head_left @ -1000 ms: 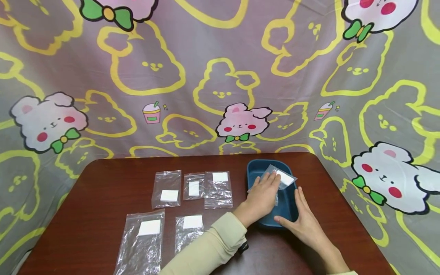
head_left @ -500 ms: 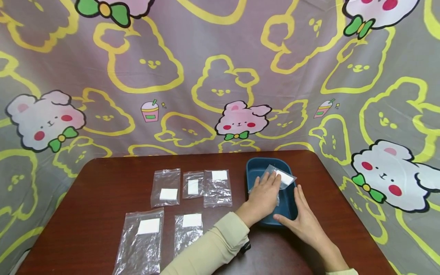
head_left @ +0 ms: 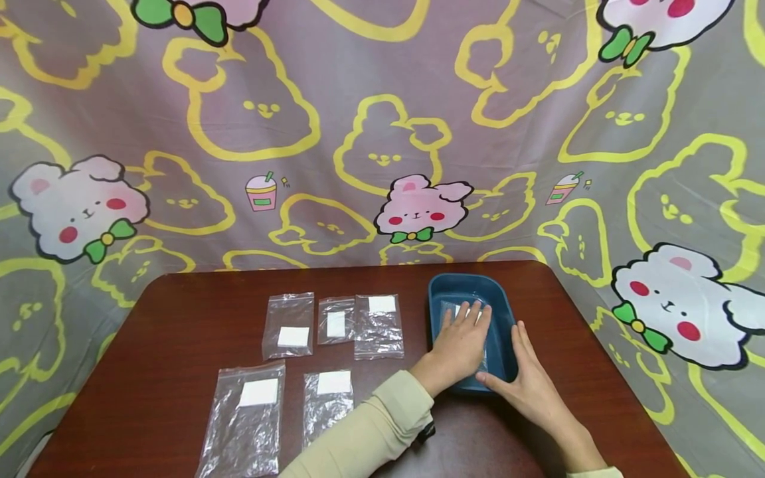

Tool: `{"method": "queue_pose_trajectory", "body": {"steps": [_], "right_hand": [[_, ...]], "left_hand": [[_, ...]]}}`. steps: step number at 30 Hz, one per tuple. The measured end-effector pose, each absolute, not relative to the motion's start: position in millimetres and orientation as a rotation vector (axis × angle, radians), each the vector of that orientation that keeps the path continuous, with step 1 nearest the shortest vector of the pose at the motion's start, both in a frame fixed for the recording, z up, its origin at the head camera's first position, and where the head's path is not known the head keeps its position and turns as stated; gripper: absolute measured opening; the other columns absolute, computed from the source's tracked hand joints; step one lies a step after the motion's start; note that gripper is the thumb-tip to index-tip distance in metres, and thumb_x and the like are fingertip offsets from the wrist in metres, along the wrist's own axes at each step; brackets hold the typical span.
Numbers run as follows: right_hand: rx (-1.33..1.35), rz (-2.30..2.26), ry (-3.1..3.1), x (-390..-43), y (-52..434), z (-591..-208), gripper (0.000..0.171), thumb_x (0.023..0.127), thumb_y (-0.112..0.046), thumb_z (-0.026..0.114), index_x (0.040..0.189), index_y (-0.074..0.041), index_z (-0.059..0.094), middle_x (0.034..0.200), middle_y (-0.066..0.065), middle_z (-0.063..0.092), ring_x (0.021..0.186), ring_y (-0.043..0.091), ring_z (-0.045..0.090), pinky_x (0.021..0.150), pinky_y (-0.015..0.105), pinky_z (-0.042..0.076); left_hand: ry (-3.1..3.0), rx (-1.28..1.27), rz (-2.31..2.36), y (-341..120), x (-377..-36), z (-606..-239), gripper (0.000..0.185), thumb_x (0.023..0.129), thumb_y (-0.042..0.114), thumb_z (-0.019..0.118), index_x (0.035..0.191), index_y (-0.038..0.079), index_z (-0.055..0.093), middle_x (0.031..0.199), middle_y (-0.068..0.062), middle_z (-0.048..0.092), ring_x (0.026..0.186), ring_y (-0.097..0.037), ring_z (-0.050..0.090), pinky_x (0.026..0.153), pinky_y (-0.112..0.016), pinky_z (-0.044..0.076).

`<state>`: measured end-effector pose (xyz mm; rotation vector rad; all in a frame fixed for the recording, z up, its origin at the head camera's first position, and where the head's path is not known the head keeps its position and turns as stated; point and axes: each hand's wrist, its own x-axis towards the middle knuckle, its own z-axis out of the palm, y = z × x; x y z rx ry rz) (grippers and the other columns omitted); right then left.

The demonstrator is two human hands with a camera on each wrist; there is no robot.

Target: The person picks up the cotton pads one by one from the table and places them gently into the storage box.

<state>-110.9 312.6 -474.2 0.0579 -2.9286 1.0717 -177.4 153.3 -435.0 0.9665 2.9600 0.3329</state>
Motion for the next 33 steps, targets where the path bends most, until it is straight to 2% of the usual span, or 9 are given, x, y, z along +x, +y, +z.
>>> {"method": "queue_pose_trajectory", "body": {"steps": [7, 17, 25, 33], "right_hand": [[0.062, 1.067, -2.927, -111.5, 311.6, -475.4, 0.123, 0.083, -0.053, 0.078, 0.159, 0.002, -0.001, 0.166, 0.021, -0.009, 0.149, 0.048, 0.010, 0.108, 0.072, 0.025], [0.046, 1.063, -2.928, -111.2, 311.6, -475.0, 0.124, 0.082, -0.052, 0.080, 0.159, 0.002, -0.002, 0.166, 0.020, -0.010, 0.149, 0.048, 0.009, 0.109, 0.072, 0.024], [0.012, 1.020, -2.947, -110.5, 312.0, -473.6, 0.125, 0.082, -0.052, 0.080, 0.159, 0.003, -0.001, 0.166, 0.022, -0.009, 0.148, 0.051, 0.010, 0.107, 0.074, 0.025], [-0.009, 1.022, -2.963, -111.6, 310.8, -474.2, 0.127, 0.081, -0.054, 0.080, 0.159, 0.002, -0.002, 0.166, 0.023, -0.009, 0.148, 0.051, 0.011, 0.107, 0.074, 0.025]], "left_hand": [[2.950, 0.961, 0.335, 146.6, -176.9, -435.5, 0.067, 0.099, 0.025, 0.064, 0.158, 0.017, 0.033, 0.162, -0.004, 0.032, 0.150, -0.023, 0.026, 0.120, -0.048, 0.025], [2.978, 1.002, 0.319, 121.6, -175.6, -432.6, 0.067, 0.099, 0.019, 0.062, 0.159, 0.015, 0.031, 0.162, -0.007, 0.031, 0.150, -0.024, 0.026, 0.120, -0.048, 0.026], [2.981, 0.951, 0.466, 90.1, -172.6, -437.9, 0.057, 0.106, 0.016, 0.048, 0.159, 0.013, 0.030, 0.164, -0.008, 0.027, 0.151, -0.026, 0.022, 0.120, -0.050, 0.023], [3.092, 0.930, 0.582, 46.1, -165.2, -445.9, 0.049, 0.107, 0.020, 0.046, 0.154, 0.008, 0.040, 0.158, -0.015, 0.038, 0.146, -0.032, 0.033, 0.117, -0.056, 0.029]]}}
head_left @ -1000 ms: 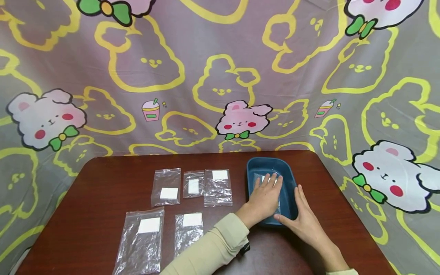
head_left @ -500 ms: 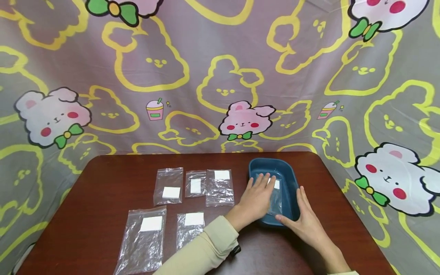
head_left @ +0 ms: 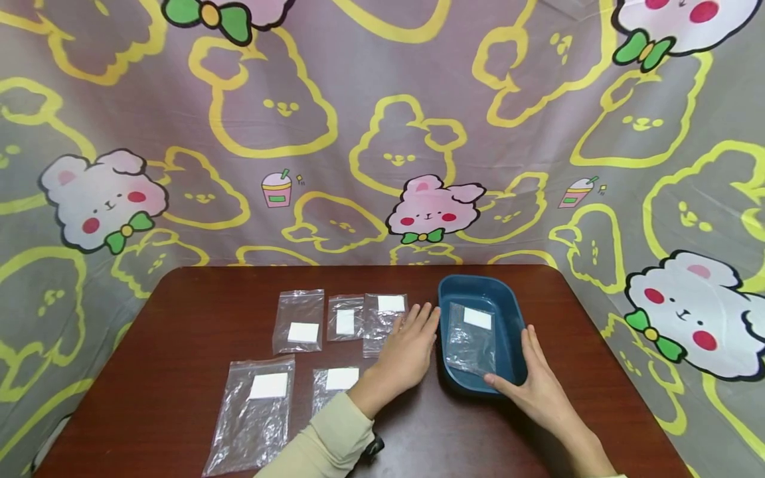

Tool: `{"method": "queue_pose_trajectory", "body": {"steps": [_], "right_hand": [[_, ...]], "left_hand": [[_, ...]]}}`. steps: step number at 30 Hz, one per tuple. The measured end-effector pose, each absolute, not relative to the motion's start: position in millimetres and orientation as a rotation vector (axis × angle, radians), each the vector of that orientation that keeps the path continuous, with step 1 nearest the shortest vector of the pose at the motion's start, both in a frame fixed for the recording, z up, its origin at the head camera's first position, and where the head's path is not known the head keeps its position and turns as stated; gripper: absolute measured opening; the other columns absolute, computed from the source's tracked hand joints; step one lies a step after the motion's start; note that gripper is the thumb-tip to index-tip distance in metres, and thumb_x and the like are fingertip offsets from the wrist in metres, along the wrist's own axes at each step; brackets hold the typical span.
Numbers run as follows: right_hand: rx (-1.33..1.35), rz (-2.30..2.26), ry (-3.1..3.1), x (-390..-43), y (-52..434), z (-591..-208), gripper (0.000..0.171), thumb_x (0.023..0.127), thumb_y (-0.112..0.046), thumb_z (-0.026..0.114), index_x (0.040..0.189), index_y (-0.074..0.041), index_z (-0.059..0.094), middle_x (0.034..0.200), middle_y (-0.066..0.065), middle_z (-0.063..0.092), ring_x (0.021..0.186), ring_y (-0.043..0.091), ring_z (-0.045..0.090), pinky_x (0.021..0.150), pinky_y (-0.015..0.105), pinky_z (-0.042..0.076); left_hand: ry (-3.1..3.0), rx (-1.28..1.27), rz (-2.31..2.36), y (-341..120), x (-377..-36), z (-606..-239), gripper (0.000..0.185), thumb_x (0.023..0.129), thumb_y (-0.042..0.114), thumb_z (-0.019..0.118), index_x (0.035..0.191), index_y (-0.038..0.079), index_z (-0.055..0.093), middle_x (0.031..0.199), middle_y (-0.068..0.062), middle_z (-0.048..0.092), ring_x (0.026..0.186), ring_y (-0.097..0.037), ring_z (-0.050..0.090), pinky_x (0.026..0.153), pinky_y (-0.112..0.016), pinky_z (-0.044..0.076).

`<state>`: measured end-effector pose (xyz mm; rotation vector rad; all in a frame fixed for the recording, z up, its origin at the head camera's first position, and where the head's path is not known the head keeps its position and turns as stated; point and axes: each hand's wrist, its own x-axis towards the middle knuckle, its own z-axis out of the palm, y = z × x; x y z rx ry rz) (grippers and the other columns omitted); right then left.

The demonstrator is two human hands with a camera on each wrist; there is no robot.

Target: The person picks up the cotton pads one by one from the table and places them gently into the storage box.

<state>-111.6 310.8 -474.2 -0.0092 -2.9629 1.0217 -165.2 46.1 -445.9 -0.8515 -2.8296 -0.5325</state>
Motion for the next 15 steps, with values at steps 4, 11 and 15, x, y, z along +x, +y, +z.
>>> {"method": "queue_pose_trajectory", "body": {"steps": [4, 11, 15], "right_hand": [[-0.014, 1.020, -2.965, -111.7, 310.4, -475.0, 0.126, 0.081, -0.054, 0.080, 0.159, 0.001, -0.003, 0.166, 0.021, -0.009, 0.148, 0.050, 0.010, 0.107, 0.074, 0.024], [-0.009, 1.024, -2.973, -111.0, 309.3, -474.6, 0.127, 0.080, -0.054, 0.081, 0.159, 0.001, -0.002, 0.166, 0.022, -0.008, 0.148, 0.050, 0.010, 0.108, 0.074, 0.024], [-0.010, 1.015, -2.969, -111.5, 309.7, -474.3, 0.128, 0.079, -0.054, 0.082, 0.159, 0.001, -0.002, 0.166, 0.023, -0.007, 0.147, 0.051, 0.011, 0.107, 0.074, 0.025]], "left_hand": [[-2.811, -0.782, -0.599, 16.0, -158.3, -452.5, 0.048, 0.106, 0.018, 0.050, 0.152, 0.005, 0.042, 0.155, -0.017, 0.041, 0.144, -0.035, 0.037, 0.116, -0.059, 0.027], [-2.829, -0.603, -0.670, -38.3, -144.5, -463.5, 0.049, 0.104, 0.018, 0.053, 0.149, 0.002, 0.045, 0.153, -0.019, 0.042, 0.142, -0.039, 0.038, 0.115, -0.061, 0.026], [-2.828, -0.516, -0.700, -63.7, -139.0, -464.9, 0.049, 0.104, 0.016, 0.054, 0.149, 0.001, 0.045, 0.153, -0.020, 0.042, 0.142, -0.040, 0.037, 0.115, -0.062, 0.026]]}}
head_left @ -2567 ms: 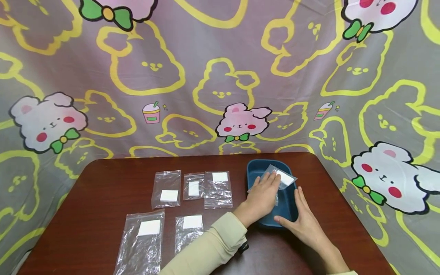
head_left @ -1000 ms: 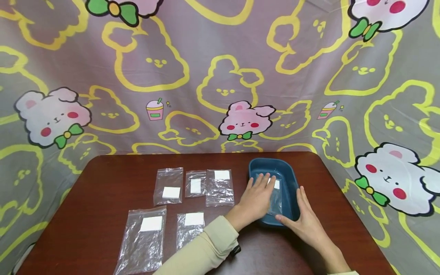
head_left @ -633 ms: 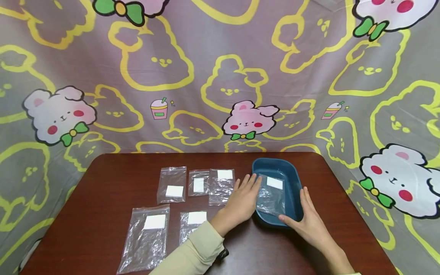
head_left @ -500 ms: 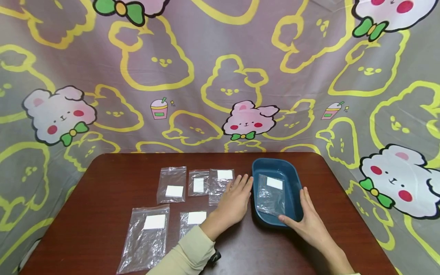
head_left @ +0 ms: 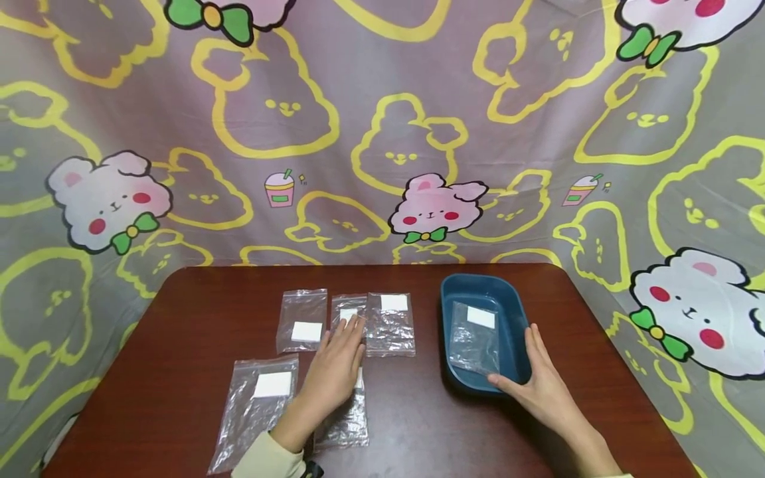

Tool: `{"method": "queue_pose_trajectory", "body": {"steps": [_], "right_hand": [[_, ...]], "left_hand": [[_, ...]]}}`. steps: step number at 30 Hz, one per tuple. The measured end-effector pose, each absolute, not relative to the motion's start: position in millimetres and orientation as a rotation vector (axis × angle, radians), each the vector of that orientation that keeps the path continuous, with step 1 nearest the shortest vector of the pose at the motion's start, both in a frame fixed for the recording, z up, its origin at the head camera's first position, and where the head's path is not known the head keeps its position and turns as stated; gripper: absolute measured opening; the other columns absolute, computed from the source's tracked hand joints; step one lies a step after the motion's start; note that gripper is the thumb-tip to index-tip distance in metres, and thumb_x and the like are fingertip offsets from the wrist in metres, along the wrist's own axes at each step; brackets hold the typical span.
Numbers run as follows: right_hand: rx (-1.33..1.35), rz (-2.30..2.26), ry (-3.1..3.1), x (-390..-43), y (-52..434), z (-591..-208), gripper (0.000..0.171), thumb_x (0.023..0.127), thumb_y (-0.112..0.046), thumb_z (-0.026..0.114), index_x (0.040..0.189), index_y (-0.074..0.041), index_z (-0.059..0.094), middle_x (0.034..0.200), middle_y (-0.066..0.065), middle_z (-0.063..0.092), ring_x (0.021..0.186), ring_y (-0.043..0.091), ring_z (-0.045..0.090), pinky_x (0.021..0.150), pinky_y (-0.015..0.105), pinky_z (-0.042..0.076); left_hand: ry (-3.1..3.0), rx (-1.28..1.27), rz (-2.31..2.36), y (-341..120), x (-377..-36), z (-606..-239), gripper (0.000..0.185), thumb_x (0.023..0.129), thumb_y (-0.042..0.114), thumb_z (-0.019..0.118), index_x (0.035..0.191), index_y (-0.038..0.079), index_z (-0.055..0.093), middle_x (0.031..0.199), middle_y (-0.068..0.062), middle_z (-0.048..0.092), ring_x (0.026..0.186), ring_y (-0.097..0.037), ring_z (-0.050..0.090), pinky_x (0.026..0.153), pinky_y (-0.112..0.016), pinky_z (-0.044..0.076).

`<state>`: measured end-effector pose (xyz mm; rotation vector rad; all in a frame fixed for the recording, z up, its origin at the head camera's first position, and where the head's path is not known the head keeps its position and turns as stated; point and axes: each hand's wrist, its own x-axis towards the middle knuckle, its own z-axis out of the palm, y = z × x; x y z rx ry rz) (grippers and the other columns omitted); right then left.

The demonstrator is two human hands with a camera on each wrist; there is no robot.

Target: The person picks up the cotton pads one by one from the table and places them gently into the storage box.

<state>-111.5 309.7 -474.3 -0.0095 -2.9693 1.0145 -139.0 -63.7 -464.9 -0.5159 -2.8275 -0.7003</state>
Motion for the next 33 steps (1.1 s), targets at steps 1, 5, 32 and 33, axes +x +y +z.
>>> {"method": "queue_pose_trajectory", "body": {"steps": [1, 5, 32, 33], "right_hand": [[-0.007, 1.011, -2.968, -111.5, 310.3, -474.4, 0.128, 0.079, -0.054, 0.082, 0.159, 0.001, -0.002, 0.166, 0.023, -0.006, 0.147, 0.051, 0.012, 0.107, 0.074, 0.025], [0.011, 1.023, -2.953, -112.0, 311.9, -476.0, 0.129, 0.078, -0.053, 0.083, 0.159, 0.001, -0.002, 0.166, 0.024, -0.005, 0.147, 0.051, 0.012, 0.107, 0.074, 0.025], [0.014, 1.036, -2.939, -113.0, 312.9, -476.3, 0.131, 0.076, -0.053, 0.085, 0.160, -0.001, -0.001, 0.166, 0.023, -0.003, 0.148, 0.049, 0.012, 0.107, 0.074, 0.027], [0.017, 1.035, -2.938, -113.1, 312.8, -476.5, 0.131, 0.076, -0.053, 0.085, 0.160, -0.001, -0.001, 0.166, 0.023, -0.003, 0.148, 0.049, 0.011, 0.107, 0.074, 0.027]], "left_hand": [[-2.821, -0.497, -0.714, -69.3, -137.7, -464.8, 0.049, 0.104, 0.016, 0.054, 0.149, 0.001, 0.045, 0.153, -0.020, 0.042, 0.143, -0.040, 0.037, 0.115, -0.062, 0.026], [-2.801, -0.411, -0.764, -93.8, -132.0, -464.5, 0.049, 0.103, 0.014, 0.056, 0.149, 0.001, 0.046, 0.153, -0.019, 0.042, 0.142, -0.040, 0.037, 0.115, -0.064, 0.023], [-3.023, -0.223, -0.756, -194.5, -100.5, -496.5, 0.061, 0.100, 0.021, 0.062, 0.151, -0.002, 0.040, 0.157, -0.026, 0.032, 0.145, -0.049, 0.024, 0.112, -0.072, 0.015], [-3.026, -0.224, -0.755, -194.6, -100.3, -497.2, 0.061, 0.100, 0.021, 0.062, 0.151, -0.002, 0.040, 0.157, -0.026, 0.033, 0.145, -0.049, 0.024, 0.112, -0.072, 0.015]]}}
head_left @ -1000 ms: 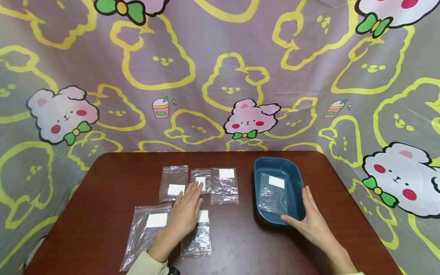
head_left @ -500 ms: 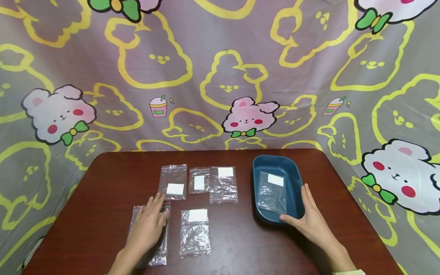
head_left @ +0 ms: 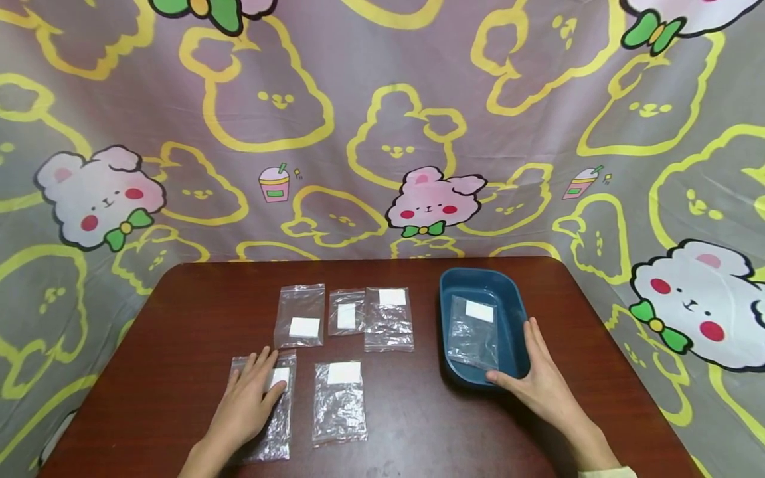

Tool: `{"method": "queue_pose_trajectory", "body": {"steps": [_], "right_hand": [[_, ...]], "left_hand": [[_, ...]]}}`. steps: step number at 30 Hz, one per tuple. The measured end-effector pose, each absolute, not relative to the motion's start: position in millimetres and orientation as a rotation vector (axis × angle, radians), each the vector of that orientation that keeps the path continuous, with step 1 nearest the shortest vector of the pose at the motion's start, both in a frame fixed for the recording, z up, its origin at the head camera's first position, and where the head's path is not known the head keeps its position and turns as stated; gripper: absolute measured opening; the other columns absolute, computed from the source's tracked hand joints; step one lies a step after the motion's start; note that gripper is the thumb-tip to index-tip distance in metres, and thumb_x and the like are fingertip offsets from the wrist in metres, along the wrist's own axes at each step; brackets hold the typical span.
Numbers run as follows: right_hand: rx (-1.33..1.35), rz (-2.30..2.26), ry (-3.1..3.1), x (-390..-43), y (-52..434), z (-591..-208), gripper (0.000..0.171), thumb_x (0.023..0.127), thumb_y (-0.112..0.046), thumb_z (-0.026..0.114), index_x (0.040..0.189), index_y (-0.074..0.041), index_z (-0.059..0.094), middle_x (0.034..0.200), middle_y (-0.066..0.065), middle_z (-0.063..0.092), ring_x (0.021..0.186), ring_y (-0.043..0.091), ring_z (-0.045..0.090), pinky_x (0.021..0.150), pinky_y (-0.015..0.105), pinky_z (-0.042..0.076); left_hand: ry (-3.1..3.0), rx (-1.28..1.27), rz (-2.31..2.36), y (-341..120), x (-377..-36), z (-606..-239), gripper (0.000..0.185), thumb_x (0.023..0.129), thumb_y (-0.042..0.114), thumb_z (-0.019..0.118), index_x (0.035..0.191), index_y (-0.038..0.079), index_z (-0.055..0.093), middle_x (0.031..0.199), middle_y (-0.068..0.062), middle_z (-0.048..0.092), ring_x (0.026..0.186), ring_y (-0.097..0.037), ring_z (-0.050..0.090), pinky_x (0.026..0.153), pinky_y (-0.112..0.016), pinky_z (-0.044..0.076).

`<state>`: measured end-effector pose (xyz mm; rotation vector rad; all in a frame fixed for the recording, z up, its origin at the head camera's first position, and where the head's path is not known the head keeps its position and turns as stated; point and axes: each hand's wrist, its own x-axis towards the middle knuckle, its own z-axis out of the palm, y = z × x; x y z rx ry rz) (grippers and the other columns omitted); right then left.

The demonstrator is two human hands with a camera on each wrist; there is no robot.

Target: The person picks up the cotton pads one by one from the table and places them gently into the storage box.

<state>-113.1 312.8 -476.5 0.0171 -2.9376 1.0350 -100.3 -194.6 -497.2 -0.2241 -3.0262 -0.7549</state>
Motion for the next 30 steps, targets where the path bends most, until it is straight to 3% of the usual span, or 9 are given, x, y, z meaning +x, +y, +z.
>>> {"method": "queue_pose_trajectory", "body": {"steps": [8, 19, 30], "right_hand": [[0.024, 1.035, -2.931, -113.8, 312.7, -475.6, 0.130, 0.077, -0.050, 0.085, 0.160, -0.001, -0.001, 0.166, 0.021, -0.005, 0.148, 0.049, 0.011, 0.107, 0.074, 0.026], [0.012, 1.036, -2.949, -113.5, 312.8, -476.9, 0.130, 0.077, -0.052, 0.084, 0.160, -0.001, -0.002, 0.167, 0.020, -0.007, 0.148, 0.049, 0.011, 0.107, 0.073, 0.026], [0.016, 1.035, -2.937, -113.0, 313.7, -477.6, 0.130, 0.077, -0.053, 0.084, 0.160, -0.001, -0.001, 0.166, 0.021, -0.005, 0.148, 0.049, 0.012, 0.107, 0.074, 0.026]], "left_hand": [[-2.987, -0.249, -0.759, -194.6, -98.1, -504.6, 0.060, 0.100, 0.022, 0.063, 0.150, -0.003, 0.041, 0.156, -0.026, 0.034, 0.144, -0.050, 0.026, 0.110, -0.073, 0.016], [-2.929, -0.201, -0.854, -194.6, -96.0, -517.2, 0.050, 0.104, 0.013, 0.052, 0.150, -0.003, 0.041, 0.157, -0.025, 0.030, 0.145, -0.049, 0.022, 0.114, -0.070, 0.010], [-2.833, -0.222, -0.862, -192.7, -96.1, -520.9, 0.044, 0.103, 0.006, 0.052, 0.144, -0.007, 0.048, 0.152, -0.028, 0.036, 0.140, -0.053, 0.029, 0.111, -0.072, 0.014]]}}
